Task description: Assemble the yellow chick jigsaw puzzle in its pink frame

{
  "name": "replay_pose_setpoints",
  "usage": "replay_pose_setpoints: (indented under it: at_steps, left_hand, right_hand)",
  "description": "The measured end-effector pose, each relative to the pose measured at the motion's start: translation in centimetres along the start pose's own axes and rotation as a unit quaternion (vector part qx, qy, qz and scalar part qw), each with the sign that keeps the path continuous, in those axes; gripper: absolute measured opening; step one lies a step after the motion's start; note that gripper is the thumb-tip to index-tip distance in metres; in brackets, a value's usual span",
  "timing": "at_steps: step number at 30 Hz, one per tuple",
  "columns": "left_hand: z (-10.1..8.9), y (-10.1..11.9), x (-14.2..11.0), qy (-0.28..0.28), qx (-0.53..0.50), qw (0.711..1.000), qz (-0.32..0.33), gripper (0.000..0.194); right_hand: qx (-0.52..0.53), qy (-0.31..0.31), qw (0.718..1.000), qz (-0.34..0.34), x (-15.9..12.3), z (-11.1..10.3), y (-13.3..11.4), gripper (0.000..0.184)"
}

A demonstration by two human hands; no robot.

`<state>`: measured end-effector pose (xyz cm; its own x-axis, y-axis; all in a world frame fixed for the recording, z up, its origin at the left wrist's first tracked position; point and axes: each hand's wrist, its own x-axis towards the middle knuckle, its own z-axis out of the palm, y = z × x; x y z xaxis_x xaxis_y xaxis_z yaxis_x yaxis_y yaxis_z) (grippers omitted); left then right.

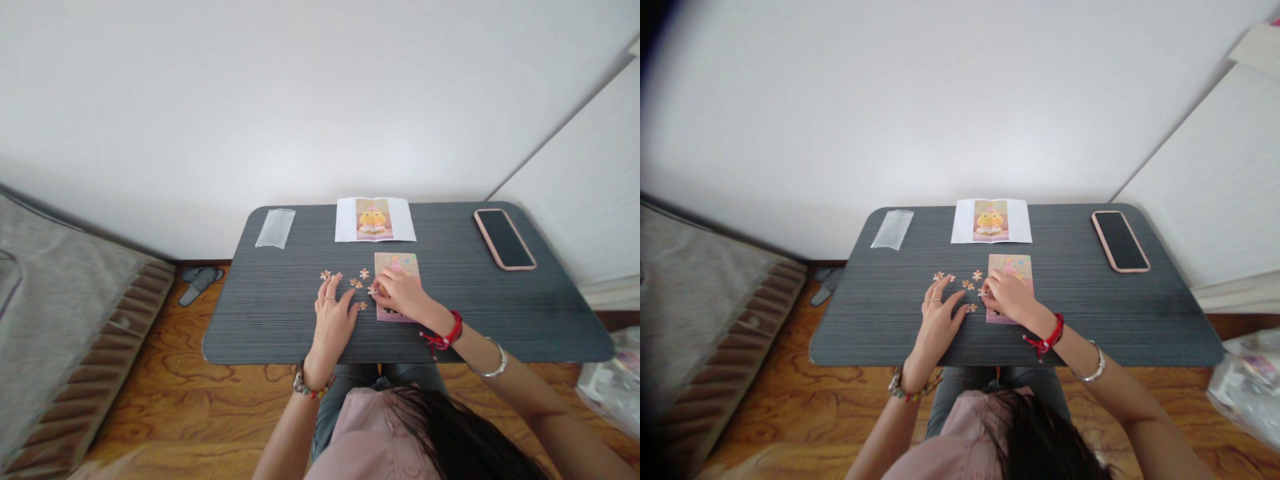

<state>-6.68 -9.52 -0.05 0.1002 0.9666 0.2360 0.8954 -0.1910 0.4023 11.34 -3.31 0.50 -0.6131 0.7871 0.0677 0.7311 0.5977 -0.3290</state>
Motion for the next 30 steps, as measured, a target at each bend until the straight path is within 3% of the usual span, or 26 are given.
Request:
replay_pose_setpoints:
  at_steps: [4, 9, 19, 30]
  left_hand:
    - [0.5, 1.1, 0.1, -0.001, -0.01, 1.0, 0.027, 0.021]
    - [1.1, 2.8, 0.2, -0.043, -0.019, 0.998, 0.051, 0.022]
    - [2.0, 3.1, 0.2, -0.064, -0.005, 0.997, 0.051, 0.026]
    - [1.6, 3.3, 0.2, -0.08, 0.001, 0.995, 0.051, 0.026]
  right_hand:
    - [0.002, 0.029, 1.0, 0.01, -2.3, -0.7, 0.2, 0.009]
    - [-0.019, 0.031, 0.998, 0.045, -4.1, -0.4, 0.5, 0.01]
    - [0.002, 0.008, 0.999, 0.048, -4.2, -0.2, 1.0, 0.011]
    - [-0.032, -0.01, 0.999, 0.036, -4.0, -0.4, 0.4, 0.012]
